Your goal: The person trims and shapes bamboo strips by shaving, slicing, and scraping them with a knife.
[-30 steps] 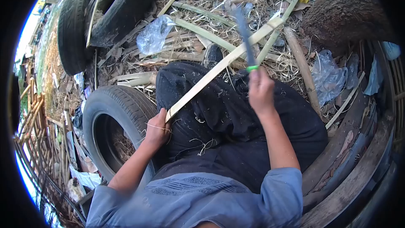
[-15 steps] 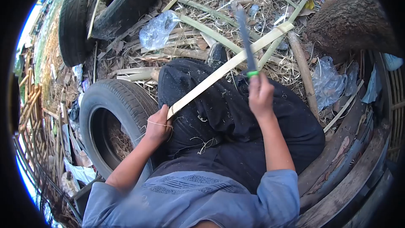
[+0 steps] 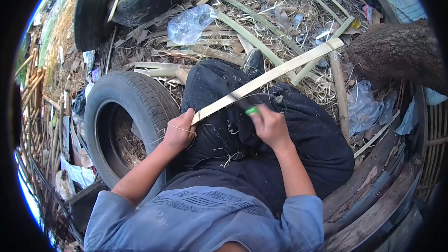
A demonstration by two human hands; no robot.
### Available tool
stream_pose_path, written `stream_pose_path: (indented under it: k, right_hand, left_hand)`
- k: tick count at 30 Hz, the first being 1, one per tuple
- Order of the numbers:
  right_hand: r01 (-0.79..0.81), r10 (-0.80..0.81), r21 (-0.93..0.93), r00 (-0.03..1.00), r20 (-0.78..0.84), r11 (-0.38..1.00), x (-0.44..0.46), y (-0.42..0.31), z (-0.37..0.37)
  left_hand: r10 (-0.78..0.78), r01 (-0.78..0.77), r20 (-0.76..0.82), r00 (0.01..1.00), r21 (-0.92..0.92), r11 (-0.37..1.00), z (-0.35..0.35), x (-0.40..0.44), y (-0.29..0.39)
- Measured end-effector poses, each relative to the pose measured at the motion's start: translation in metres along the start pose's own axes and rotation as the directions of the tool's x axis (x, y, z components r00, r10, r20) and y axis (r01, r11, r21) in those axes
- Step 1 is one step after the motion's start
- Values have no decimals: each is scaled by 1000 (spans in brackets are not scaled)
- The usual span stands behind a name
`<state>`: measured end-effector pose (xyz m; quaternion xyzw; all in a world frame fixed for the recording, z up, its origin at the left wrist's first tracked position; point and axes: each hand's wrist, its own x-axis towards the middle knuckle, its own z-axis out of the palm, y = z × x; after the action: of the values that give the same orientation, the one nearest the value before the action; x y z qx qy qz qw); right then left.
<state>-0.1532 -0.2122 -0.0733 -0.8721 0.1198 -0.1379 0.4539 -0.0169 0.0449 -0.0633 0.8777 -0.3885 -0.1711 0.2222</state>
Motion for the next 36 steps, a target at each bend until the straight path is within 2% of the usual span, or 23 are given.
stream_pose_path:
  k: [1, 2, 3, 5, 7, 9, 11, 13, 14, 15, 17, 19, 21, 23, 24, 25, 28, 31, 33, 34, 36]
  right_hand:
    - [-168, 173, 80, 984, -52, 983, 1, -1, -2]
    - [-85, 95, 57, 976, -198, 995, -1, 3, 7]
    - [-80, 79, -13, 996, -45, 997, -3, -4, 10]
    - [103, -92, -109, 991, 101, 989, -11, -12, 19]
    - [99, -82, -123, 987, 136, 987, -4, -22, 12]
    - [-194, 197, 45, 978, -66, 980, -6, -26, 12]
    - [-124, 131, -91, 988, 82, 988, -19, -34, 22]
    - [-170, 164, 58, 981, 100, 984, -28, -48, 32]
    - [-172, 168, 18, 979, 113, 985, -25, -51, 25]
    - [-297, 293, 28, 950, 108, 954, -19, -56, 19]
    - [-318, 315, 42, 947, 64, 947, -27, -48, 32]
    - [-175, 164, 54, 972, 168, 983, -37, -57, 49]
    - [-183, 166, 95, 972, 165, 978, -37, -59, 51]
    - [-422, 412, 188, 906, 93, 887, -40, -59, 55]
    - [-329, 318, 52, 935, 157, 943, -41, -68, 55]
    - [-245, 230, 78, 959, 168, 966, -46, -68, 63]
    - [-258, 239, 155, 962, 133, 954, -46, -69, 64]
    - [-289, 262, 142, 947, 186, 947, -47, -66, 65]
    - [-380, 323, 218, 910, 259, 899, -49, -59, 64]
    - [-329, 294, 241, 940, 172, 913, -49, -58, 67]
    - [-314, 271, 237, 942, 198, 919, -51, -59, 67]
  left_hand:
    - [-13, 13, 6, 1000, -2, 1000, 1, 0, 1]
    - [-30, 30, 10, 999, -4, 1000, 2, -2, 2]
    - [-43, 43, -2, 999, -6, 999, 2, -2, 3]
    - [-44, 44, 1, 999, -44, 998, -2, -3, 5]
    - [-43, 42, -14, 999, -45, 998, -2, -3, 3]
    - [-55, 54, -16, 998, -84, 995, 0, -3, 7]
    - [-81, 78, -30, 996, -73, 994, 2, -5, 6]
    - [-81, 80, -4, 997, -71, 994, -1, -6, 6]
    - [-87, 86, -7, 996, -70, 994, -2, -6, 5]
    - [-80, 79, -14, 997, -72, 994, -2, -5, 6]
    - [-80, 78, -22, 997, -85, 993, 1, -8, 6]
    - [-64, 60, -28, 998, -103, 993, 0, -8, 4]
    - [-52, 50, -26, 998, -100, 994, 0, -6, 1]
    - [-60, 57, -24, 998, -107, 993, 2, -9, 1]
    - [-67, 63, -26, 997, -114, 991, 1, -8, 3]
    - [-68, 65, -27, 997, -116, 991, -1, -8, 3]
    - [-58, 55, -27, 998, -100, 994, -1, -7, 3]
    - [-70, 61, -58, 996, -134, 989, 1, -9, 2]
    - [-64, 57, -52, 997, -124, 991, -1, -9, 2]
    - [-59, 53, -46, 997, -120, 991, -1, -8, 2]
    - [-66, 59, -49, 997, -129, 990, 1, -9, 1]
